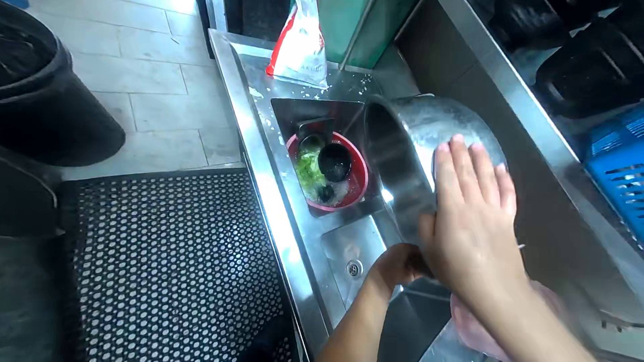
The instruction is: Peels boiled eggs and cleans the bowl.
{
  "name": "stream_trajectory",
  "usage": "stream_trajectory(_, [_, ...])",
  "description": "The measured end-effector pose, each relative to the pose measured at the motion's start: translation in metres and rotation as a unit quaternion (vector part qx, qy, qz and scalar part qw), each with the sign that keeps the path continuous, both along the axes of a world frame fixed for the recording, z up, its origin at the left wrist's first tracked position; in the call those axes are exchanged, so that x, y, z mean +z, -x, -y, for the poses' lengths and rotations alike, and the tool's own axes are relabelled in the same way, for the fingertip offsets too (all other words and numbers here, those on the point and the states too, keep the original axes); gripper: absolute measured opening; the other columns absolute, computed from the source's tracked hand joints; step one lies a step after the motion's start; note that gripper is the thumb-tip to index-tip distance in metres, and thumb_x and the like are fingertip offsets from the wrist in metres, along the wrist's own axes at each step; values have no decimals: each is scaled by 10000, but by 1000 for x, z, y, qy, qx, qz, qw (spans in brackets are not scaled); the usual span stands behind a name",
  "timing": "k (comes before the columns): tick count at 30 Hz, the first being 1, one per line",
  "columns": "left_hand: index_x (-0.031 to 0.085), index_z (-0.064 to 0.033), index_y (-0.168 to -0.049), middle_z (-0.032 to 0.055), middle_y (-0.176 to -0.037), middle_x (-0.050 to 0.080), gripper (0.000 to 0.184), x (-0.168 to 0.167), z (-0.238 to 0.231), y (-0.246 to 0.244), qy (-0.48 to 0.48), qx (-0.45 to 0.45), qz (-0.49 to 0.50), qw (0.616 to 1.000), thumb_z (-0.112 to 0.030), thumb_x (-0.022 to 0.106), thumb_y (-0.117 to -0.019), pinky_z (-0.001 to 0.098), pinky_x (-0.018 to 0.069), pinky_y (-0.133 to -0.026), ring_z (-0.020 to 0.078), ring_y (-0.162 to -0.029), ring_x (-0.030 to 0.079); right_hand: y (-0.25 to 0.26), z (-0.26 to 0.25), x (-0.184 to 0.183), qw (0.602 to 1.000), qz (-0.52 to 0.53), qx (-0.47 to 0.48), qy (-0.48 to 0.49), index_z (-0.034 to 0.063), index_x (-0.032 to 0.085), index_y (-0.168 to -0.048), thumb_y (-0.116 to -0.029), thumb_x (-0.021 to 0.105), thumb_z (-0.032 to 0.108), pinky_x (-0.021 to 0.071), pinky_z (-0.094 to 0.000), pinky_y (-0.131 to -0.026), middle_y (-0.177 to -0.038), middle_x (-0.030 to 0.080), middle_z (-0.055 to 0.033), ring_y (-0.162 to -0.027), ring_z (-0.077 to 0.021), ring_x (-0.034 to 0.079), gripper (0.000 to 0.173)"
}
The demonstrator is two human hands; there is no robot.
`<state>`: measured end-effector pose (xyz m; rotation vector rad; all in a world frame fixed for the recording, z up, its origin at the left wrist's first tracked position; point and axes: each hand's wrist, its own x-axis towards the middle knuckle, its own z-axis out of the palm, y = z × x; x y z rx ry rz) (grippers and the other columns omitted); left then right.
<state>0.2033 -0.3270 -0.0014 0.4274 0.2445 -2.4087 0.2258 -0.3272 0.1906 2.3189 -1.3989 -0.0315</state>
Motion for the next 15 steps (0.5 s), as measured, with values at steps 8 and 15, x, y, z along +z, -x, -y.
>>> stream_trajectory(8, [550, -56, -1136, 86, -886, 651, 129, -25, -93, 15, 17, -108, 81, 991, -124, 496, -1041, 352, 575, -641, 182, -747, 657, 70, -134, -19, 989, 130, -62, 23, 20, 435, -1531, -893, 524, 218, 247, -730, -1153, -1550, 398, -341, -1467, -556, 308, 674])
stream_trajectory(15, [505, -75, -1018, -23, -740, 593, 368, 71, -148, 9, 63, -107, 102, 987, -136, 156, -1118, 241, 539, -654, 59, -655, 593, 106, -235, -17, 972, 214, -91, 41, 224, 578, -1430, -987, 581, 213, 252, -660, -1195, -1504, 531, -200, -1469, -430, 389, 443])
